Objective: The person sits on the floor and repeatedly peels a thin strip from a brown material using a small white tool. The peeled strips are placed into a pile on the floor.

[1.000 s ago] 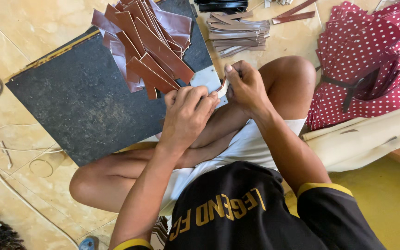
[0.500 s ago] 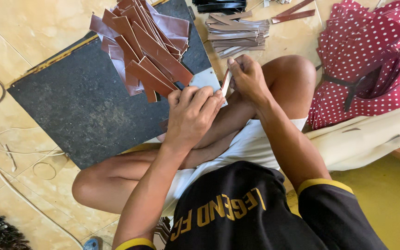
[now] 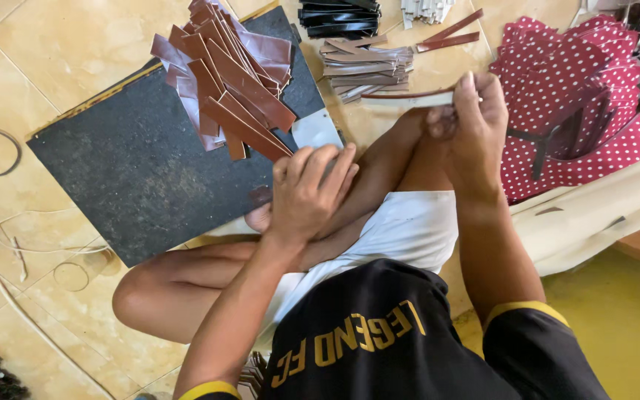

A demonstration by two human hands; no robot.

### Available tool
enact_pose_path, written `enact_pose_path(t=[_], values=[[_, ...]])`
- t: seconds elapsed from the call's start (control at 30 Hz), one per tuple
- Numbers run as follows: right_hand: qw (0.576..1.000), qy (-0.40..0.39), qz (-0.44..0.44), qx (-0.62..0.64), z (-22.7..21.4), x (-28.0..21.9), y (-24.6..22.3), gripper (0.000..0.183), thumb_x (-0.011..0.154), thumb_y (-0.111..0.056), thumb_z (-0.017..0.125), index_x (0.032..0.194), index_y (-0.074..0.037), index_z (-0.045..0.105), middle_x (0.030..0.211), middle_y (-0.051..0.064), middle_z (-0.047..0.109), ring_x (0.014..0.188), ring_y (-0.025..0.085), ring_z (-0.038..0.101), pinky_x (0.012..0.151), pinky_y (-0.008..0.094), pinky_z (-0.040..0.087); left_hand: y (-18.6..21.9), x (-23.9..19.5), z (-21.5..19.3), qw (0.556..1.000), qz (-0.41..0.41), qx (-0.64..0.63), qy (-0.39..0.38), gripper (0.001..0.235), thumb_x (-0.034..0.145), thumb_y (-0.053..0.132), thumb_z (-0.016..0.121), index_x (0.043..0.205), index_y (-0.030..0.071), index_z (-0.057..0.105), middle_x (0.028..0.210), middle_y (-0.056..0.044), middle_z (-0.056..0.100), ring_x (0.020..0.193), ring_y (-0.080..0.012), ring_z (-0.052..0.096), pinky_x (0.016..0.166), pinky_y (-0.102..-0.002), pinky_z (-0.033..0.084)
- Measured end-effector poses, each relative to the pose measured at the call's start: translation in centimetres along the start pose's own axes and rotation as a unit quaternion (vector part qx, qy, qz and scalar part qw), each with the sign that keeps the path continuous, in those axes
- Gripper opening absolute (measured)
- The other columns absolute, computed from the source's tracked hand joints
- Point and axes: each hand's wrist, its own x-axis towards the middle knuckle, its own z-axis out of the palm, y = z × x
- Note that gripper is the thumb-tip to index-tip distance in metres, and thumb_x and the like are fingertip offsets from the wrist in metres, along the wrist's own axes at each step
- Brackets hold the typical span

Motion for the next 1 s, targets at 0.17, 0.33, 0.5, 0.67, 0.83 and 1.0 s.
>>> enact_pose_path(t=[0.17, 0.33, 0.5, 0.67, 0.83, 1.0], values=[[0.995, -0.041, 0.039, 0.084, 3.2, -8.0, 0.8, 0.007, 0.109, -0.012, 0.049, 0.112, -0.006, 0.049, 0.100, 0.007, 0.066, 0.087, 0.017, 0.072, 0.068, 0.028, 0.059, 3.6, 0.5, 1.7, 0.750, -0.361, -0.554, 0.004, 0.045, 0.105, 0.024, 0.062, 0.143, 0.002, 0.051, 0.123, -0.003, 0.068, 0.104, -0.0107, 0.065, 0.089, -0.028, 0.053], [0.962, -0.187, 0.017, -0.201, 5.7, -13.0, 4.6, 0.015, 0.104, -0.002, 0.063, 0.117, -0.001, 0.055, 0.100, 0.011, 0.067, 0.087, 0.015, 0.066, 0.072, 0.030, 0.055, -0.2, 1.1, 1.1, 0.692, -0.409, -0.593, -0.047, 0.035, 0.106, 0.017, 0.063, 0.135, -0.002, 0.060, 0.103, -0.010, 0.070, 0.089, -0.0183, 0.066, 0.077, -0.033, 0.055], [0.796, -0.163, -0.339, -0.475, 5.5, -7.5, 2.1, 0.016, 0.102, -0.005, 0.068, 0.117, -0.009, 0.064, 0.108, 0.011, 0.071, 0.090, 0.029, 0.069, 0.083, 0.039, 0.056, -2.8, 0.8, -2.0, 0.941, -0.192, -0.225, -0.163, 0.022, 0.098, 0.007, 0.065, 0.120, 0.004, 0.069, 0.105, -0.014, 0.068, 0.095, -0.0362, 0.067, 0.081, -0.044, 0.053], [0.742, -0.284, -0.298, -0.529, 6.7, -3.5, 0.3, 0.023, 0.098, -0.013, 0.074, 0.120, -0.015, 0.075, 0.088, 0.011, 0.069, 0.071, 0.030, 0.065, 0.064, 0.041, 0.053, -2.1, 1.1, -2.7, 0.981, -0.095, -0.086, -0.143, 0.026, 0.090, 0.002, 0.062, 0.114, 0.003, 0.070, 0.110, -0.010, 0.063, 0.102, -0.0300, 0.064, 0.087, -0.044, 0.049], [0.738, -0.319, -0.321, -0.501, 6.5, -2.3, 0.2, 0.018, 0.100, -0.017, 0.075, 0.117, -0.016, 0.074, 0.090, 0.010, 0.070, 0.073, 0.028, 0.066, 0.066, 0.039, 0.054, -1.1, 0.6, -2.0, 0.991, -0.089, -0.060, -0.085, 0.025, 0.093, 0.008, 0.065, 0.116, 0.003, 0.072, 0.110, -0.007, 0.061, 0.104, -0.0278, 0.060, 0.087, -0.043, 0.045], [0.713, -0.335, -0.299, -0.539, 5.6, -1.5, 0.4, 0.020, 0.094, -0.017, 0.079, 0.114, -0.018, 0.080, 0.072, 0.010, 0.065, 0.059, 0.029, 0.061, 0.059, 0.039, 0.052, -1.2, 0.0, -0.9, 0.979, -0.137, -0.139, -0.052, 0.024, 0.093, 0.007, 0.073, 0.117, 0.004, 0.072, 0.110, -0.006, 0.061, 0.105, -0.0285, 0.059, 0.089, -0.042, 0.047]])
